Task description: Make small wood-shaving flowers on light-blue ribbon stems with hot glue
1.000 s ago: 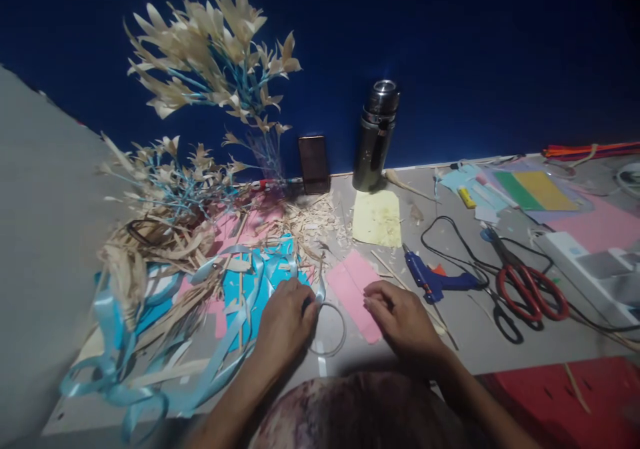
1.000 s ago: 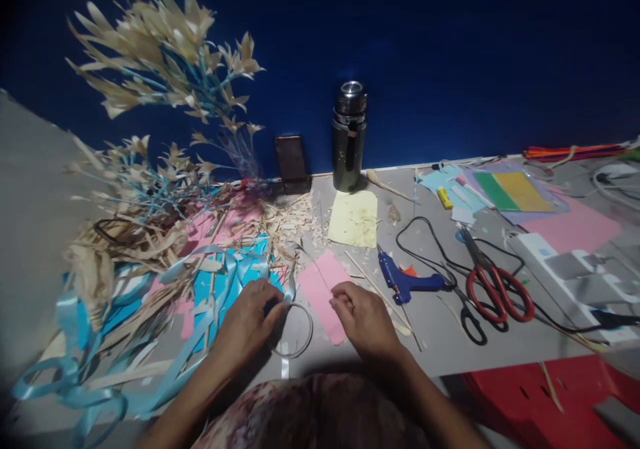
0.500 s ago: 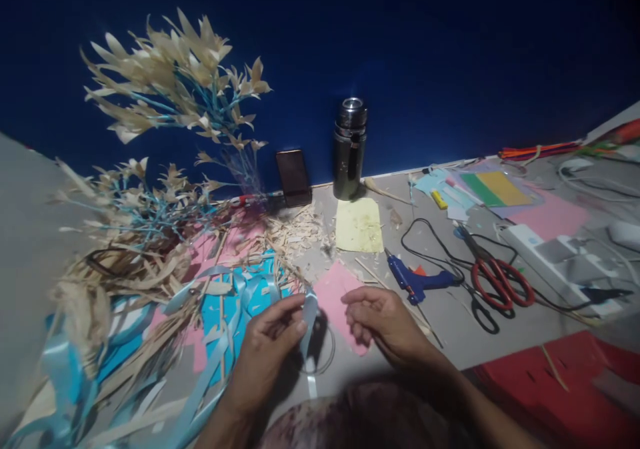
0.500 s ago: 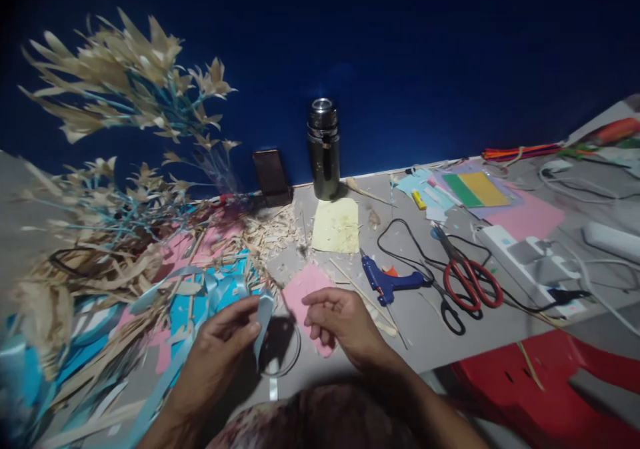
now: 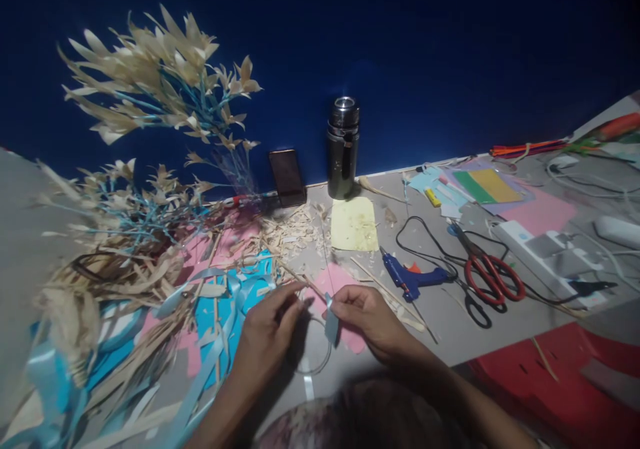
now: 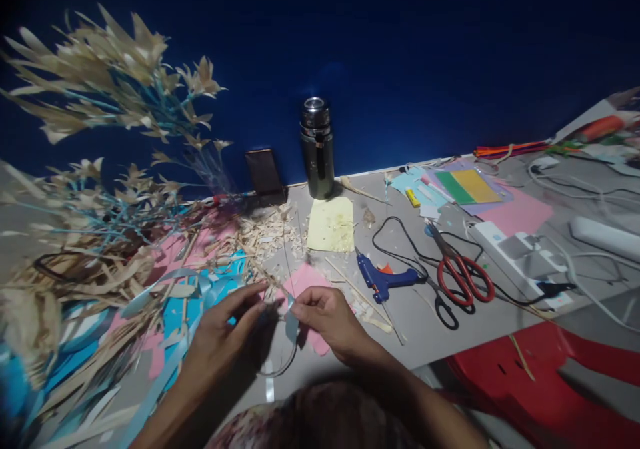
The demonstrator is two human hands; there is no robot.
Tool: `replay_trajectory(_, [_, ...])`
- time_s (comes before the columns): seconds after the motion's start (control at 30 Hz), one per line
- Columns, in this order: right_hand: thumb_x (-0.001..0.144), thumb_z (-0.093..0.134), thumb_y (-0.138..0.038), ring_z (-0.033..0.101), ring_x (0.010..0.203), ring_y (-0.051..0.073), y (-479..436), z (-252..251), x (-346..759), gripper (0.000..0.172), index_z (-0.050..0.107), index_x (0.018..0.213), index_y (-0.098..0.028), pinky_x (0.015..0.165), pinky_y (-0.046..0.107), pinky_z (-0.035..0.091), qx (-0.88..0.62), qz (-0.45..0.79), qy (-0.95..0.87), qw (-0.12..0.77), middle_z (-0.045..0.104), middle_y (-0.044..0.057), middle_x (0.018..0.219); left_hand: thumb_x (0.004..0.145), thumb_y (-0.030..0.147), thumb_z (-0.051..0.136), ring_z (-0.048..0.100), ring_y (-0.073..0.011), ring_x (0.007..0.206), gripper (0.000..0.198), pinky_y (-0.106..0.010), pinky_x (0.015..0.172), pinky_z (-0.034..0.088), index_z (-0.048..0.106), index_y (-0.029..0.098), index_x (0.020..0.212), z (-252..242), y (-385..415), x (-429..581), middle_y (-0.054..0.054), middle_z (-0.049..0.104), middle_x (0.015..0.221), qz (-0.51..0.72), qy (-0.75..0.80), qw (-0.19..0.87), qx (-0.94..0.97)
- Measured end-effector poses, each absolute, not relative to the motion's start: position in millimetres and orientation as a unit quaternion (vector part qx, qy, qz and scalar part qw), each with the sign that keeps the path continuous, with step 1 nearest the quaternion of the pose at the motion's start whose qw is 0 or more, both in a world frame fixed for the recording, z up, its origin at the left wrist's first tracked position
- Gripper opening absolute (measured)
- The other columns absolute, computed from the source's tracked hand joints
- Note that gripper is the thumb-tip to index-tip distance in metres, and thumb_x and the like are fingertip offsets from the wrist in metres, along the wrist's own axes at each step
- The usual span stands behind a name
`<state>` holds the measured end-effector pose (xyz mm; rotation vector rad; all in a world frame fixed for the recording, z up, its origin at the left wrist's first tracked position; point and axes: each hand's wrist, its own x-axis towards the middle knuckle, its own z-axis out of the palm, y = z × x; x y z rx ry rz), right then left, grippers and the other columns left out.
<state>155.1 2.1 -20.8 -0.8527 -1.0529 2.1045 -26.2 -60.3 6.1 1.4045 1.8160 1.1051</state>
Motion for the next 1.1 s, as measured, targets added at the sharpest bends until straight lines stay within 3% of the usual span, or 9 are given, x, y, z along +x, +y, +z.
replay_trajectory(0.07, [0.073,0.087,-0.049,0.061,0.053,0.014,1.8,-22.4,154.3,0.04,0.066,0.073,-0.014,0.053,0.025,0.049,-0.314,0.804,-0.393,0.316,0.067,0.002,0.062,0.087,0.024,0.06,0.067,-0.0238,0.083,0.028,-0.035,0.077,0.052,0.076,0.023,0.11,7.3,-46.6,-27.5,-0.008,0.073,0.093,0.347,0.656,0.248,0.622])
replay_trajectory(0.23, [0.074,0.086,-0.048,0.059,0.052,0.012,2.9,-27.8,163.6,0.038,0.067,0.073,-0.015,0.049,0.022,0.046,-0.299,0.814,-0.373,0.329,0.07,0.004,0.067,0.088,0.019,0.05,0.059,-0.0206,0.067,0.028,-0.032,0.064,0.043,0.065,0.02,0.065,1.9,-7.3,-47.8,-0.007,0.063,0.074,0.171,0.702,0.15,0.675])
replay_trajectory(0.43, [0.08,0.083,-0.041,0.063,0.062,0.015,10.1,-24.1,183.0,0.029,0.067,0.074,-0.017,0.056,0.025,0.05,-0.294,0.778,-0.423,0.361,0.071,0.005,0.075,0.086,0.026,0.056,0.064,-0.0198,0.061,0.026,-0.03,0.062,0.047,0.067,0.018,0.109,39.9,0.0,-98.6,0.0,0.071,0.072,0.259,0.764,0.186,0.561])
replay_trajectory(0.53, [0.08,0.081,-0.037,0.061,0.06,0.014,13.1,-18.4,181.0,0.026,0.067,0.071,-0.017,0.057,0.026,0.05,-0.316,0.742,-0.457,0.375,0.065,0.002,0.071,0.088,0.038,0.062,0.062,-0.0188,0.062,0.023,-0.031,0.064,0.048,0.072,0.018,0.089,61.0,-21.5,-96.1,0.001,0.065,0.066,0.394,0.819,-0.066,0.411])
replay_trajectory(0.57, [0.079,0.081,-0.036,0.06,0.059,0.013,13.4,-16.8,178.6,0.025,0.067,0.07,-0.017,0.057,0.026,0.05,-0.318,0.733,-0.466,0.379,0.063,0.001,0.071,0.086,0.04,0.065,0.059,-0.018,0.059,0.023,-0.031,0.063,0.048,0.073,0.019,0.087,63.0,-29.4,-88.1,0.002,0.062,0.062,0.436,0.808,-0.084,0.388])
replay_trajectory(0.7, [0.079,0.078,-0.03,0.058,0.06,0.013,11.3,-13.3,166.0,0.018,0.068,0.07,-0.018,0.054,0.026,0.049,-0.306,0.708,-0.504,0.389,0.062,0.002,0.077,0.077,0.038,0.073,0.069,-0.0221,0.075,0.022,-0.033,0.07,0.054,0.072,0.02,0.09,42.6,-49.0,-33.2,-0.005,0.074,0.081,0.459,0.672,0.393,0.427])
replay_trajectory(0.77, [0.079,0.076,-0.027,0.06,0.067,0.015,10.1,-12.5,161.3,0.013,0.069,0.071,-0.018,0.06,0.027,0.049,-0.306,0.676,-0.534,0.406,0.063,0.003,0.077,0.07,0.03,0.08,0.067,-0.0198,0.075,0.029,-0.03,0.069,0.053,0.069,0.021,0.095,24.6,-50.0,-8.3,-0.003,0.072,0.082,0.452,0.594,0.537,0.392])
replay_trajectory(0.9, [0.078,0.075,-0.024,0.063,0.078,0.018,10.3,-9.8,160.0,0.01,0.071,0.07,-0.019,0.074,0.03,0.05,-0.313,0.629,-0.561,0.437,0.067,0.004,0.079,0.072,0.028,0.08,0.056,-0.0137,0.062,0.023,-0.024,0.06,0.043,0.065,0.019,0.086,4.3,-47.1,8.2,0.003,0.062,0.067,0.463,0.596,0.548,0.36])
replay_trajectory(1.1, [0.08,0.076,-0.026,0.063,0.077,0.018,14.3,-6.3,162.7,0.013,0.071,0.07,-0.019,0.074,0.031,0.049,-0.326,0.634,-0.547,0.439,0.068,0.004,0.079,0.075,0.028,0.079,0.046,-0.0125,0.06,0.016,-0.025,0.057,0.036,0.072,0.016,0.082,5.2,-51.1,0.7,0.003,0.054,0.063,0.42,0.56,0.577,0.42])
